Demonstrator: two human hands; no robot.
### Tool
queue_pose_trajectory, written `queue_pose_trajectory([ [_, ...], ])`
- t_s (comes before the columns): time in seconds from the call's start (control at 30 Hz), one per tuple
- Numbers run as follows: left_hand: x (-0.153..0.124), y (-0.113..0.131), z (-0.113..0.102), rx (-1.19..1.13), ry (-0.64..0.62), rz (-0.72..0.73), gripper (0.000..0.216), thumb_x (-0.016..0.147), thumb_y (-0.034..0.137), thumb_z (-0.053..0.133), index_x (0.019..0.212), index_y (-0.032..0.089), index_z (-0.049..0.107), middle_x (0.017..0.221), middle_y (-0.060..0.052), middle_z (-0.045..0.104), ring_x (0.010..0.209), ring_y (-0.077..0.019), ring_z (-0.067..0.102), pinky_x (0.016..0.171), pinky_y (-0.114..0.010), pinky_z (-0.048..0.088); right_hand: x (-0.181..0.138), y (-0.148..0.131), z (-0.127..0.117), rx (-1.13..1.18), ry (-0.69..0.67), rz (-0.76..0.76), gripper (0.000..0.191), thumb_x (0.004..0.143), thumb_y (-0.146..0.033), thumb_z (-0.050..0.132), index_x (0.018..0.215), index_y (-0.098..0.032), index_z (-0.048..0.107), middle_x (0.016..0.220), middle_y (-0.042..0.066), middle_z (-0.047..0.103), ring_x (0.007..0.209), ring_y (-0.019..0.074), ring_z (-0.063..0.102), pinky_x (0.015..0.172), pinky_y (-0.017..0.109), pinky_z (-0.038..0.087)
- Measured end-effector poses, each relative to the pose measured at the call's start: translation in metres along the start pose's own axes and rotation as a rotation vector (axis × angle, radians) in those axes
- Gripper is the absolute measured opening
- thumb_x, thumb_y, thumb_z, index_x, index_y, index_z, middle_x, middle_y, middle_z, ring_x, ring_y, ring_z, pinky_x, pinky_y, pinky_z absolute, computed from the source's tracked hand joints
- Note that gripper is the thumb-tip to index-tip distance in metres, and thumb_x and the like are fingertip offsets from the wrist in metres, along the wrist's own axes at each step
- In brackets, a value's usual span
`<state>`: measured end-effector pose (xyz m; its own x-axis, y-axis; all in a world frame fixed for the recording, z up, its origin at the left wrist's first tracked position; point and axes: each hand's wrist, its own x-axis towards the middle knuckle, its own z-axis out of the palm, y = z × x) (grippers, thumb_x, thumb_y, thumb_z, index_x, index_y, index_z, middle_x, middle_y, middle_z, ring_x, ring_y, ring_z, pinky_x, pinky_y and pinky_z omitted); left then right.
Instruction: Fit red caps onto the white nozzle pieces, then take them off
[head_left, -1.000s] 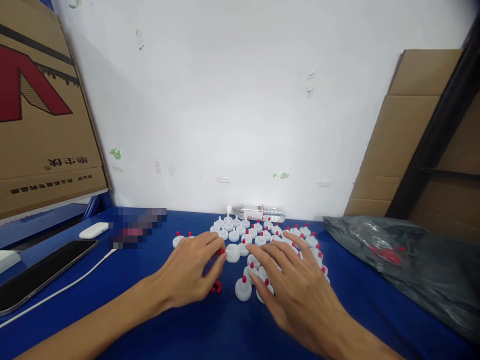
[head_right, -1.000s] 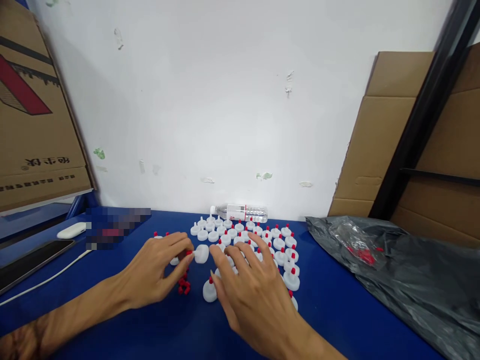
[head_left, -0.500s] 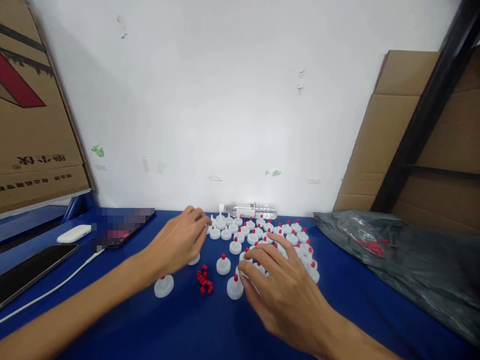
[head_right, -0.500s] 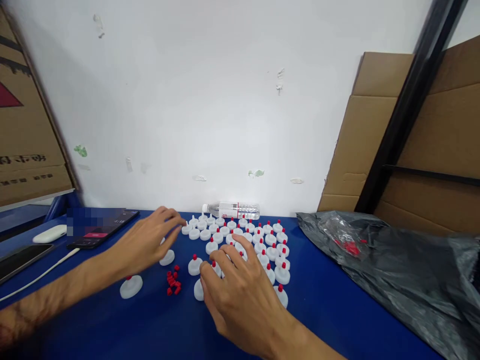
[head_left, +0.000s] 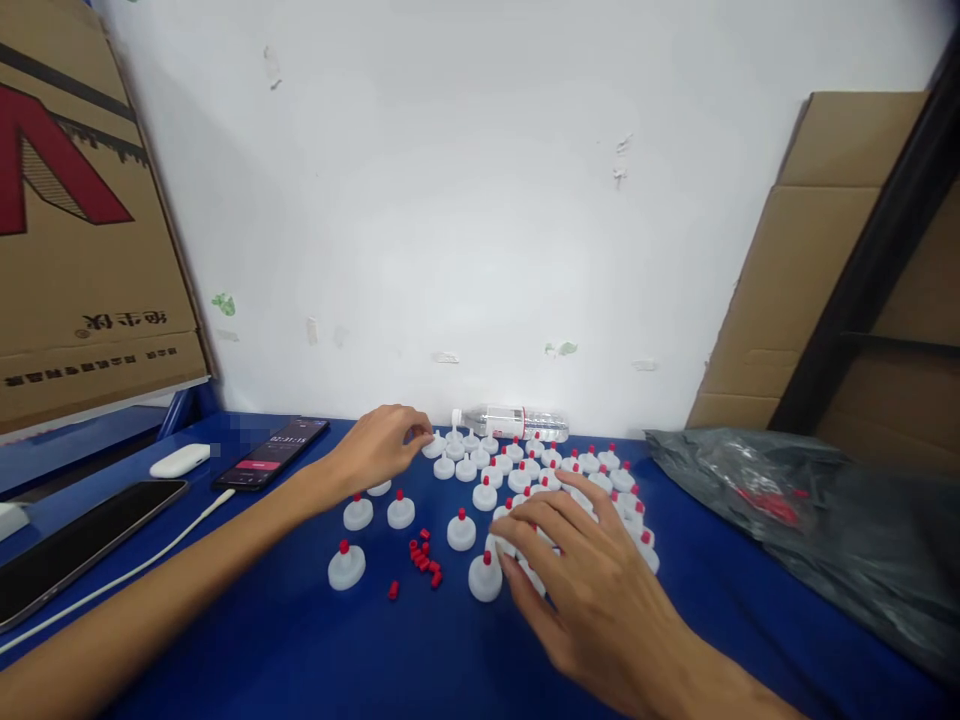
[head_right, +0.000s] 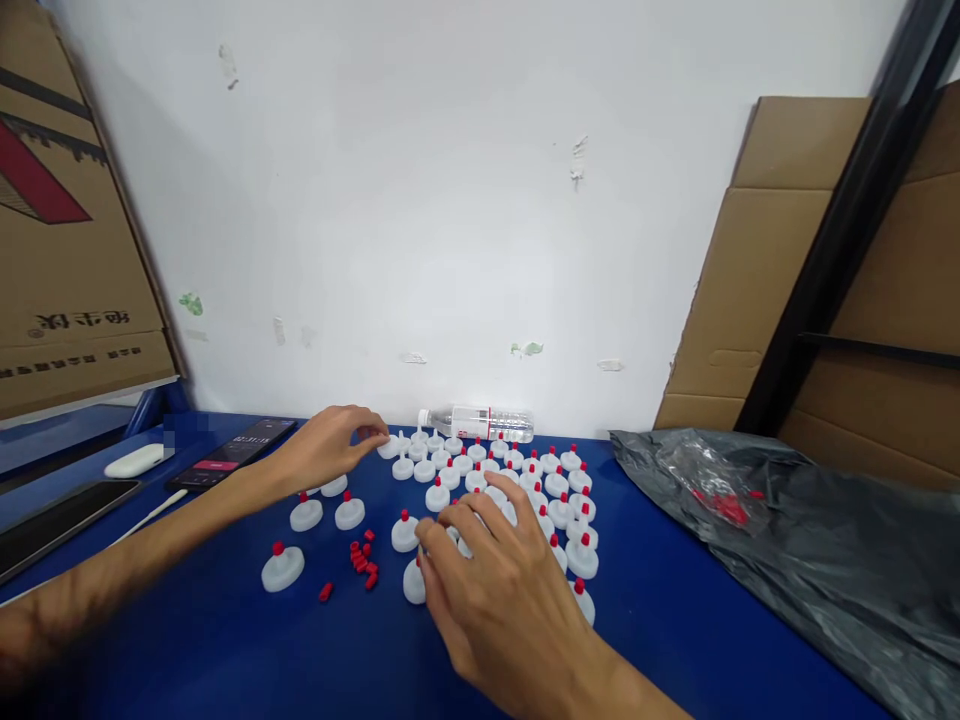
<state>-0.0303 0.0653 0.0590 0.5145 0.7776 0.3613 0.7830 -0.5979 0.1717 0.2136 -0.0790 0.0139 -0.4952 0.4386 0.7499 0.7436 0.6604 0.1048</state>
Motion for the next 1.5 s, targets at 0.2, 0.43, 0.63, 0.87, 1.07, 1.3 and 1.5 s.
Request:
queue_pose_trajectory([
  [0.2,-0.043,0.049,-0.019,-0.399,-0.015,0.203,0.017,0.098,0.036,0.066,0.098,0.026,0.08,0.091,0.0,0.076,0.084,-0.0164,0.066,0.075,-0.026,0.049,-0.004,0.004,-0.001,0.029,-0.052,0.137,0.063,0.102,-0.046,0.057,0.153,-0.014,0.039,0.124,0.012,0.069,0.112,0.0262,0.064,0.116,0.051,0.03],
  [0.43,-0.055,0.065,-0.004,-0.571,-0.096,0.375,0.018,0.099,0.035,0.068,0.101,0.021,0.08,0.089,-0.004,0.077,0.086,-0.0176,0.062,0.079,-0.029,0.048,-0.001,0.001,0.0,0.155,0.045,0.046,0.01,0.101,-0.029,0.062,0.108,-0.022,0.066,0.093,-0.003,0.074,0.084,0.0165,0.069,0.113,0.044,0.029],
  [0.63,-0.057,0.046,-0.039,-0.177,-0.381,0.095,0.011,0.091,0.035,0.074,0.092,0.025,0.079,0.089,-0.002,0.075,0.087,-0.0212,0.066,0.071,-0.029,0.046,-0.001,0.003,0.0,0.116,0.095,0.015,0.014,0.1,-0.028,0.065,0.111,-0.019,0.067,0.093,-0.002,0.075,0.083,0.0173,0.069,0.111,0.043,0.031],
  [0.87,-0.06,0.037,-0.05,0.045,-0.603,-0.171,0.017,0.072,0.018,0.079,0.089,0.022,0.081,0.087,-0.006,0.074,0.073,-0.024,0.068,0.056,-0.028,0.042,-0.004,0.001,0.003,0.14,0.076,0.011,0.015,0.1,-0.028,0.064,0.113,-0.019,0.067,0.094,-0.001,0.074,0.085,0.0166,0.069,0.113,0.042,0.029],
  [1.07,-0.058,0.042,-0.04,-0.013,-0.74,-0.17,0.018,0.073,0.007,0.068,0.078,0.02,0.078,0.084,-0.004,0.074,0.074,-0.0207,0.067,0.056,-0.024,0.04,-0.006,0.001,0.004,0.145,0.071,0.003,0.022,0.1,-0.03,0.065,0.118,-0.019,0.066,0.095,-0.001,0.073,0.086,0.0171,0.069,0.115,0.043,0.029],
  [1.3,-0.061,0.033,-0.04,-0.027,-0.561,-0.056,0.011,0.085,0.016,0.065,0.087,0.021,0.074,0.085,-0.003,0.074,0.081,-0.0217,0.065,0.064,-0.027,0.042,-0.006,0.003,0.004,0.134,0.031,0.002,0.017,0.102,-0.03,0.062,0.115,-0.019,0.065,0.098,-0.001,0.074,0.088,0.0173,0.069,0.117,0.043,0.026],
  [1.5,-0.051,0.041,-0.038,-0.167,-0.367,0.044,0.02,0.099,0.034,0.058,0.093,0.024,0.074,0.085,0.0,0.072,0.08,-0.0172,0.062,0.068,-0.027,0.042,-0.005,0.004,0.005,0.155,0.006,0.023,0.017,0.105,-0.027,0.057,0.12,-0.019,0.062,0.104,-0.002,0.075,0.093,0.015,0.07,0.121,0.04,0.02],
])
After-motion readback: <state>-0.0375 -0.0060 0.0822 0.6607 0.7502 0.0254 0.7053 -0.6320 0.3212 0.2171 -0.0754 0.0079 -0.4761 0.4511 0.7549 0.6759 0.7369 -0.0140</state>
